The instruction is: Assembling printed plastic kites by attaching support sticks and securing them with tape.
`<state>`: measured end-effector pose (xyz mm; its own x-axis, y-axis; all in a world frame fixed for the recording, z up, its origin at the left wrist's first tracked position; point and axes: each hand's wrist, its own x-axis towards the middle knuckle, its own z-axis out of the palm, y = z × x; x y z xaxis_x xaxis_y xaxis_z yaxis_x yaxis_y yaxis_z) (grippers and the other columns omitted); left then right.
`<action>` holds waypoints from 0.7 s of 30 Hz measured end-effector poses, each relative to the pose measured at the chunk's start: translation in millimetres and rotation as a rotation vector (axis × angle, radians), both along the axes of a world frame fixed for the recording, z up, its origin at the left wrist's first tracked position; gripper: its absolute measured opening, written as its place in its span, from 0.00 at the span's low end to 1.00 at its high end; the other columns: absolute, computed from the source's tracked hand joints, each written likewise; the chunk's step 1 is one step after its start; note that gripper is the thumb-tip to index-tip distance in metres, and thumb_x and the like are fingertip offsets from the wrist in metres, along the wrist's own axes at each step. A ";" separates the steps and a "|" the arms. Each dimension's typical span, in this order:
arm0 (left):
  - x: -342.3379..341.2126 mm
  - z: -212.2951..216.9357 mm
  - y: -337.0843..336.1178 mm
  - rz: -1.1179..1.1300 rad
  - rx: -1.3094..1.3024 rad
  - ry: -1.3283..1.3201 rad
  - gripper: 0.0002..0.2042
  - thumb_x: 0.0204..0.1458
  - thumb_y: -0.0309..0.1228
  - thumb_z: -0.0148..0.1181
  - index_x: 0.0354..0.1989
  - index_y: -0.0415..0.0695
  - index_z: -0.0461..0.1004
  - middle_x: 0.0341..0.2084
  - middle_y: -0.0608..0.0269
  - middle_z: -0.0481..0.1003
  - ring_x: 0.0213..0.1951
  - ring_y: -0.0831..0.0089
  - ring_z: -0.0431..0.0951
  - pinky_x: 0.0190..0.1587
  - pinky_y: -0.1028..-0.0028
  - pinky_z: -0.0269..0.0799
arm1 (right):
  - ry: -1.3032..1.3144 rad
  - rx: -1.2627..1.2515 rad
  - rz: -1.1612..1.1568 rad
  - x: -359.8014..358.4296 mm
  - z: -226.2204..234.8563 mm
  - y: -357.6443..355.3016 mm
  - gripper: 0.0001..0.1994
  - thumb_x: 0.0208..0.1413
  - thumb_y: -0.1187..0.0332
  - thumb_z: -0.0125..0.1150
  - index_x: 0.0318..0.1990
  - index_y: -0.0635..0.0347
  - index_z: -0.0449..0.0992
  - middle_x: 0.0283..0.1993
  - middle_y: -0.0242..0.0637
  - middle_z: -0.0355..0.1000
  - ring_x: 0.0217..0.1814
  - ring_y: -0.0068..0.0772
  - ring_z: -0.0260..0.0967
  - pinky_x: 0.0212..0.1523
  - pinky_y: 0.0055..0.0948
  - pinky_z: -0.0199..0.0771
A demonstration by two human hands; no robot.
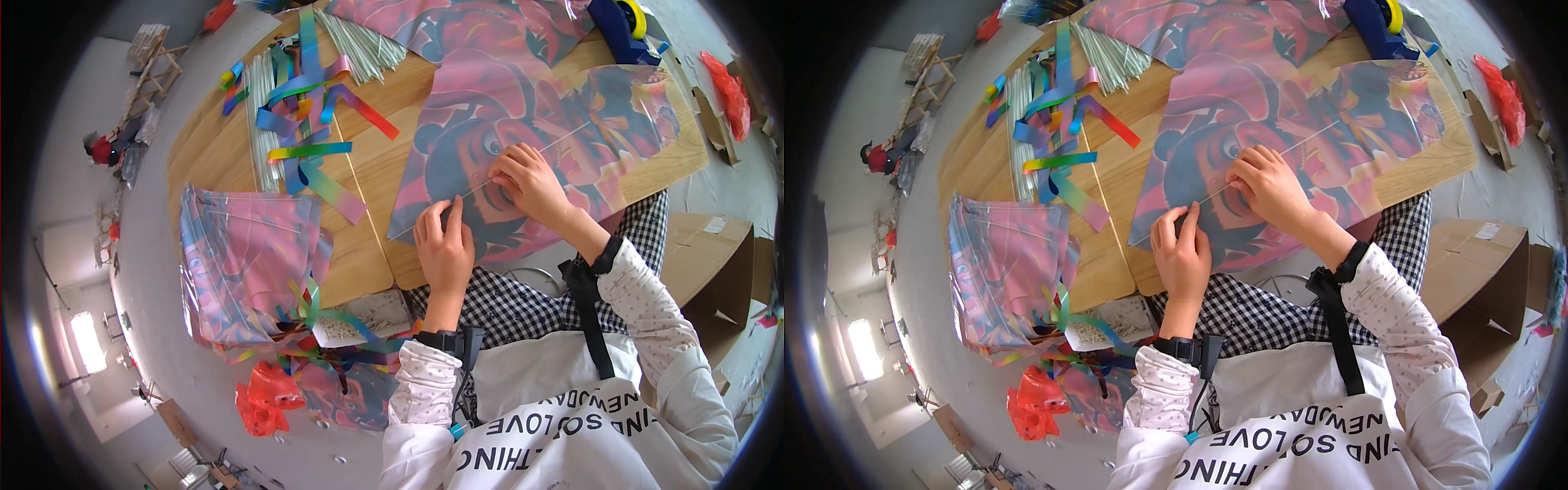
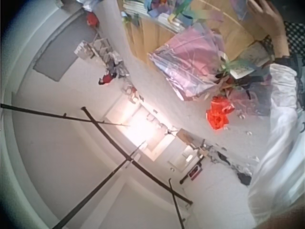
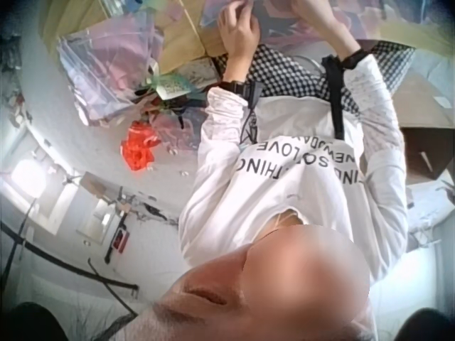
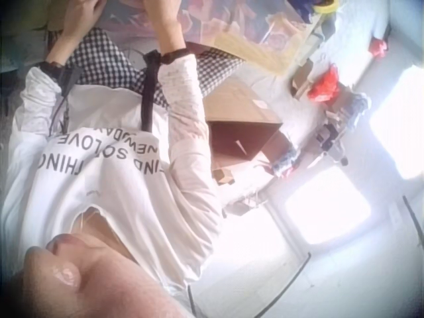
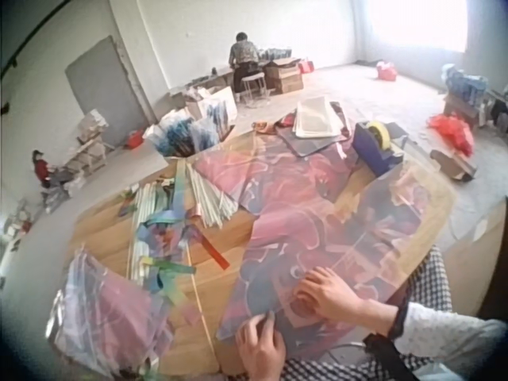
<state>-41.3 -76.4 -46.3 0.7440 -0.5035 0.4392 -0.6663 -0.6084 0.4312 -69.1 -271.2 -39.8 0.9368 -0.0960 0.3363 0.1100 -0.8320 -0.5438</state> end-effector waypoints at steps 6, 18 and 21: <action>0.2 0.6 0.5 0.015 0.008 -0.011 0.16 0.46 0.19 0.56 0.45 0.40 0.77 0.41 0.59 0.69 0.43 0.60 0.70 0.46 0.63 0.68 | -0.103 0.036 -0.018 -2.8 -1.4 1.8 0.07 0.48 0.74 0.61 0.35 0.54 0.73 0.40 0.32 0.69 0.47 0.38 0.65 0.48 0.36 0.65; 0.0 0.1 0.2 -0.016 0.011 0.003 0.18 0.47 0.19 0.54 0.48 0.40 0.75 0.43 0.59 0.68 0.46 0.59 0.70 0.48 0.63 0.69 | -0.112 0.058 -0.016 -3.2 -1.5 1.8 0.06 0.48 0.74 0.60 0.34 0.54 0.74 0.39 0.32 0.69 0.46 0.38 0.66 0.48 0.35 0.66; 0.0 0.1 -0.9 -0.019 0.016 0.012 0.18 0.47 0.19 0.54 0.49 0.40 0.75 0.43 0.59 0.68 0.46 0.59 0.70 0.48 0.63 0.69 | -0.112 0.053 -0.029 -2.6 -1.0 1.3 0.05 0.48 0.74 0.60 0.34 0.54 0.74 0.39 0.32 0.69 0.45 0.38 0.65 0.48 0.35 0.66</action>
